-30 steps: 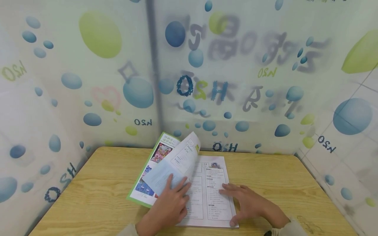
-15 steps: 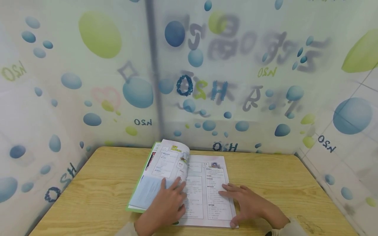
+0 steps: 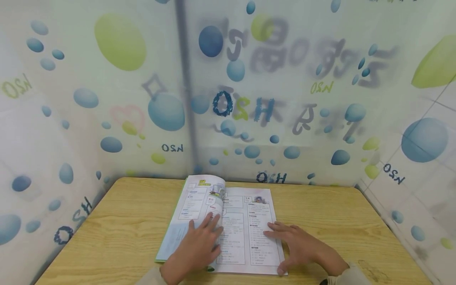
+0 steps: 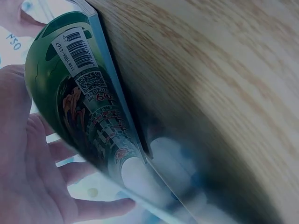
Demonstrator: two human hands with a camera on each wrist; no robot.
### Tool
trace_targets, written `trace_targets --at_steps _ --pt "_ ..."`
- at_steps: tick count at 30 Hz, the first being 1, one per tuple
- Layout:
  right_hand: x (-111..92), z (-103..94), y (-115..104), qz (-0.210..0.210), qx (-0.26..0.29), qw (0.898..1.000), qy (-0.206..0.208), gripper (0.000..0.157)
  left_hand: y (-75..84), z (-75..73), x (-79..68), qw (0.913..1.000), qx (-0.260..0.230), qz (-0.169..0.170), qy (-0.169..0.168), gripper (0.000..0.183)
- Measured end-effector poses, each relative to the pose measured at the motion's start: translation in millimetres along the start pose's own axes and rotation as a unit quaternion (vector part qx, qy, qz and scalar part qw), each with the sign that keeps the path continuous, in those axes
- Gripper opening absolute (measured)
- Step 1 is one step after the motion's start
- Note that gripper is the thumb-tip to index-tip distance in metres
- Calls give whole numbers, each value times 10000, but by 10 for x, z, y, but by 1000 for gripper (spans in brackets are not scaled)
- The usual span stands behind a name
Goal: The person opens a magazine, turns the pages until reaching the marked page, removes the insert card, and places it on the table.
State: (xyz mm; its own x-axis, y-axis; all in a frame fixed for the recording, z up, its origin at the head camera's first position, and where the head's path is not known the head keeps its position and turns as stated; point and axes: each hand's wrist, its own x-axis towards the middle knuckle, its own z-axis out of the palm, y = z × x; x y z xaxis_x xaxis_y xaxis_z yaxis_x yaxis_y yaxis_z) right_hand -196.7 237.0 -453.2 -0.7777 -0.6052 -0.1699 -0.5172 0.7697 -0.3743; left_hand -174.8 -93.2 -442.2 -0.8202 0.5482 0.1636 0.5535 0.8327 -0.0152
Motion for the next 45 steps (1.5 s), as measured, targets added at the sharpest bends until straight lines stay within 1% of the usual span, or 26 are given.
trace_targets --at_steps 5,13,18,22,29,34,37,40,43,45 --pt "5 -2 -4 -19 -2 10000 4 99 -13 -12 -8 9994 -308 -87 -119 42" --pt "17 -16 -1 -68 26 10000 5 98 -16 -24 -10 9992 -372 -66 -85 42" --pt "24 -24 -1 -73 25 10000 2 96 -14 -31 -13 9988 -457 -102 -134 42" --pt "24 -34 -5 -71 -8 10000 20 94 -14 -36 -9 9988 -431 -129 -198 43" --pt "18 -30 11 -182 -9 9997 174 91 -1 -12 1 9996 -231 -94 -138 45" --pt "36 -38 0 -189 -31 9994 291 90 16 8 7 9999 80 73 114 45" --pt "47 -50 -22 -123 4 9993 345 92 29 23 9 9988 223 256 351 46" --pt "57 -59 -36 -66 52 9992 390 93 43 39 11 9973 286 445 512 47" --pt "68 -58 -40 -62 2 9987 497 93 60 51 12 9969 218 561 516 49" --pt "77 -57 -40 -82 -32 9982 598 92 74 53 12 9974 154 588 399 53"
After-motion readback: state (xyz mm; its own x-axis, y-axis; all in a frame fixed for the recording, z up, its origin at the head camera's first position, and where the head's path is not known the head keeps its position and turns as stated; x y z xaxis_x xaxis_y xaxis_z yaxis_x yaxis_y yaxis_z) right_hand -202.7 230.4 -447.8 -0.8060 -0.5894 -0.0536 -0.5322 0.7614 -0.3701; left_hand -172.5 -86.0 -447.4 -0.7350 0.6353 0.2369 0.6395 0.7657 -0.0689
